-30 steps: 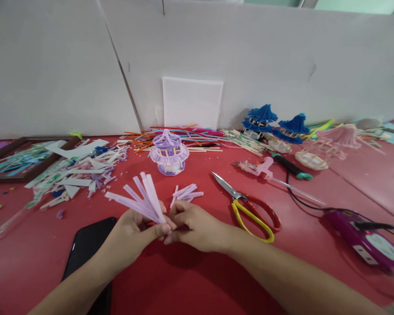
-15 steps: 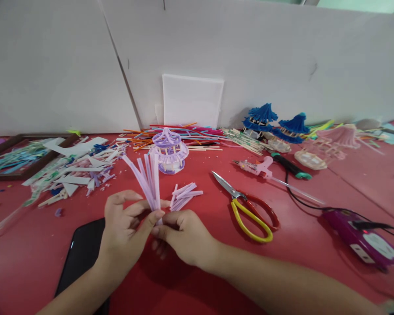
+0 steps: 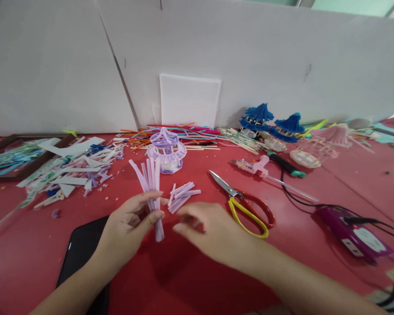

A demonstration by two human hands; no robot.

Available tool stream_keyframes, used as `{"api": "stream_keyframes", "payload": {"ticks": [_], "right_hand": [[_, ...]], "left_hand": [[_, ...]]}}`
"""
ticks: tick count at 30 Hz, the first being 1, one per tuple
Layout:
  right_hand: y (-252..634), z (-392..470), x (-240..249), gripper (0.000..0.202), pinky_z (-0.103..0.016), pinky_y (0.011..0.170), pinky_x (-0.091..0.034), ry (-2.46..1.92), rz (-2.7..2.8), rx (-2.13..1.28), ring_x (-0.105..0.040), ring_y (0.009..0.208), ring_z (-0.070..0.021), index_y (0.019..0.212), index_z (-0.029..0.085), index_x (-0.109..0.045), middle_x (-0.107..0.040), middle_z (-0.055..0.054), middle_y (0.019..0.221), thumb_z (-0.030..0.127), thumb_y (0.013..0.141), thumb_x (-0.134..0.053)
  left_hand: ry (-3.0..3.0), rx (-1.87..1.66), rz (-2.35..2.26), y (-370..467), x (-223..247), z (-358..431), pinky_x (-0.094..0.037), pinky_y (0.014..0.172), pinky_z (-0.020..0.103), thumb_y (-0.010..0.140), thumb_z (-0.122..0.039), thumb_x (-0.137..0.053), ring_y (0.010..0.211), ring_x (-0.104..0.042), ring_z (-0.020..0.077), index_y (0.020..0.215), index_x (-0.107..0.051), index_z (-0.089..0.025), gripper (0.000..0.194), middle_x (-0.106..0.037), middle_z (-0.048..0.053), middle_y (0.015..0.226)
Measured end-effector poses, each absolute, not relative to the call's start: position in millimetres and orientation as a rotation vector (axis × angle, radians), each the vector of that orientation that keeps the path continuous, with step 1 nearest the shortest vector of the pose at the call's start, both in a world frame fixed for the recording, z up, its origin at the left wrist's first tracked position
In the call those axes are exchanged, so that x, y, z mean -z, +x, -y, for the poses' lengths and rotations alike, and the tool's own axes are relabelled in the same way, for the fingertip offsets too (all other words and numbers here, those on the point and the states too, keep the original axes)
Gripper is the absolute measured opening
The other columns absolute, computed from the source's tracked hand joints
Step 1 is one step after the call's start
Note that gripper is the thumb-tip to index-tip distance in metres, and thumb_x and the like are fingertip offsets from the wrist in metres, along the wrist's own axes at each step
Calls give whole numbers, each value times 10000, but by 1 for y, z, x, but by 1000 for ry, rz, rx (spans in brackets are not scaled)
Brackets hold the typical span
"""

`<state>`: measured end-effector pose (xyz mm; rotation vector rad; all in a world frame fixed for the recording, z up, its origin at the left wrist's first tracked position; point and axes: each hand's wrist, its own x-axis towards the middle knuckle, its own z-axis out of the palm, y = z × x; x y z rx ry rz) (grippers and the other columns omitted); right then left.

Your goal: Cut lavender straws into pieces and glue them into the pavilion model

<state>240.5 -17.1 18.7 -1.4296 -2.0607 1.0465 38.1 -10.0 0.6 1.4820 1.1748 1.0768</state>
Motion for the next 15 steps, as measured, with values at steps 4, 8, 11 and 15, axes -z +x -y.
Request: {"api": "stream_keyframes", "payload": {"ticks": [4, 8, 11, 15], "right_hand": [[312, 11, -29, 223, -393, 779, -470, -1971, 2238, -369, -651, 920, -291, 956, 168, -643, -694, -143, 1014, 291, 864, -482], [349, 9, -19, 138, -364, 738, -454, -2133, 2462, -374, -663, 851, -289, 864, 158, -608, -692, -142, 926, 220, 769, -530], [347, 6, -10, 120, -342, 671, -423, -2207, 2459, -295, -662, 806, -293, 825, 158, -581, -687, -153, 884, 208, 722, -543], [340, -4, -12, 125, -322, 572, -336, -2273, 2331, -123, -644, 711, -275, 810, 182, -539, -664, -157, 807, 299, 825, -497]], "left_hand": [[1477, -1061, -1198, 39, -2, 11, -549, 690, 255, 796, -274, -635, 772, -666, 155, 1077, -645, -206, 290, -722, 48, 913], [1504, -1044, -1179, 41, -5, 12, -518, 573, 224, 795, -277, -634, 551, -568, 102, 1137, -630, -192, 352, -588, -30, 661], [1490, -990, -1138, 42, -7, 12, -514, 576, 235, 807, -287, -618, 506, -557, 97, 1176, -604, -183, 384, -532, -54, 617], [1536, -919, -1156, 41, -6, 13, -511, 622, 252, 809, -268, -608, 541, -550, 107, 1238, -571, -202, 435, -531, -53, 622]]}}
